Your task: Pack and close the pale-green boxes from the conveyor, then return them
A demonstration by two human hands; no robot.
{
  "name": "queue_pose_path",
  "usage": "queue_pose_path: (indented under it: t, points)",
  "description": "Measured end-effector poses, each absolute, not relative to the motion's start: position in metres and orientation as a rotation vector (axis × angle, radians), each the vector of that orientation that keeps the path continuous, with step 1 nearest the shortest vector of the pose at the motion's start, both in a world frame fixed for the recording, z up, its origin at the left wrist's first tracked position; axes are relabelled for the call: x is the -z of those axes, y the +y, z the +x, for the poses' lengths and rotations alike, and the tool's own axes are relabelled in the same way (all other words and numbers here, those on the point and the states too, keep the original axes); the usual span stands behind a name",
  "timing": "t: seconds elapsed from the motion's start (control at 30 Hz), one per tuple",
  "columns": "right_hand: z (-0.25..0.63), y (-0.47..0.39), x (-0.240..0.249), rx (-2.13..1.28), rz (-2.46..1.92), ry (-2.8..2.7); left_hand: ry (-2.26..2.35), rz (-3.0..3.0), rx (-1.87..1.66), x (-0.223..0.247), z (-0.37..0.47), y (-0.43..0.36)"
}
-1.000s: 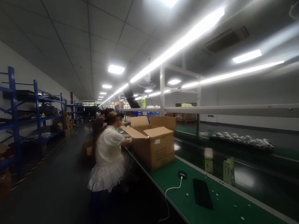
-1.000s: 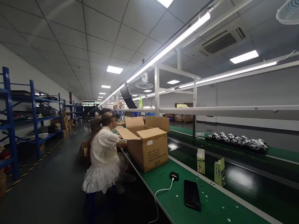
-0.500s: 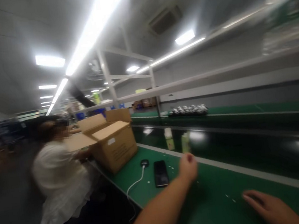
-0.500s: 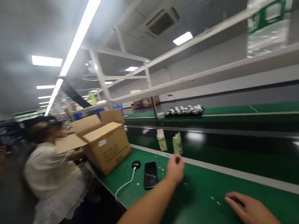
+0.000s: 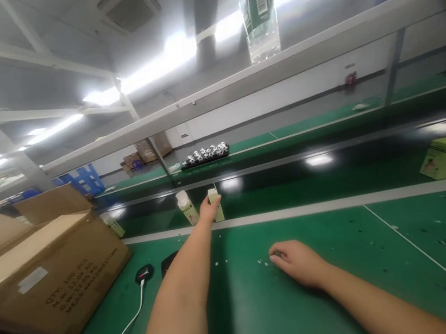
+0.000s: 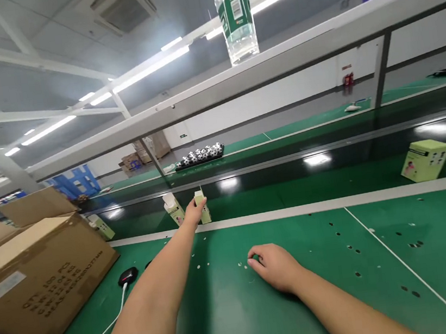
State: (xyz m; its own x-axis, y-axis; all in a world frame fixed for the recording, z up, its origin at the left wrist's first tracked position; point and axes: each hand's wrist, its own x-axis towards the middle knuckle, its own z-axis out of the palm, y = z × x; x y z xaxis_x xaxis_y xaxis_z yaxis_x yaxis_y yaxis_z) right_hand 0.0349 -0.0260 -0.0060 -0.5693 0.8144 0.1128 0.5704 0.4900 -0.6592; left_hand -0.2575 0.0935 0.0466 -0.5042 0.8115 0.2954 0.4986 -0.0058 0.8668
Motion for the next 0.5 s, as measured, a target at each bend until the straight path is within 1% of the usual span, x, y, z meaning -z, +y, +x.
queue_pose_path:
  t: [0.13, 0.23, 0.33, 0.43, 0.5]
  points:
    - [0.035, -0.026, 0.013, -0.769, -1.122, -2.182, 1.878, 1.381, -1.521, -0.035, -0.215, 0.079]
    - [0.031, -0.030, 0.018, -0.636, -1.050, -2.100, 1.730, 1.376, -1.534, -0.018, -0.169, 0.038]
    - [0.027, -0.034, 0.020, -0.547, -0.950, -2.120, 1.566, 1.405, -1.455, -0.005, -0.129, -0.014]
    - [0.029, -0.033, 0.021, -0.597, -0.967, -2.095, 1.399, 1.511, -1.349, 0.000, -0.112, -0.053]
    - [0.031, -0.032, 0.022, -0.604, -1.036, -2.054, 1.355, 1.635, -1.280, 0.001, -0.113, -0.065]
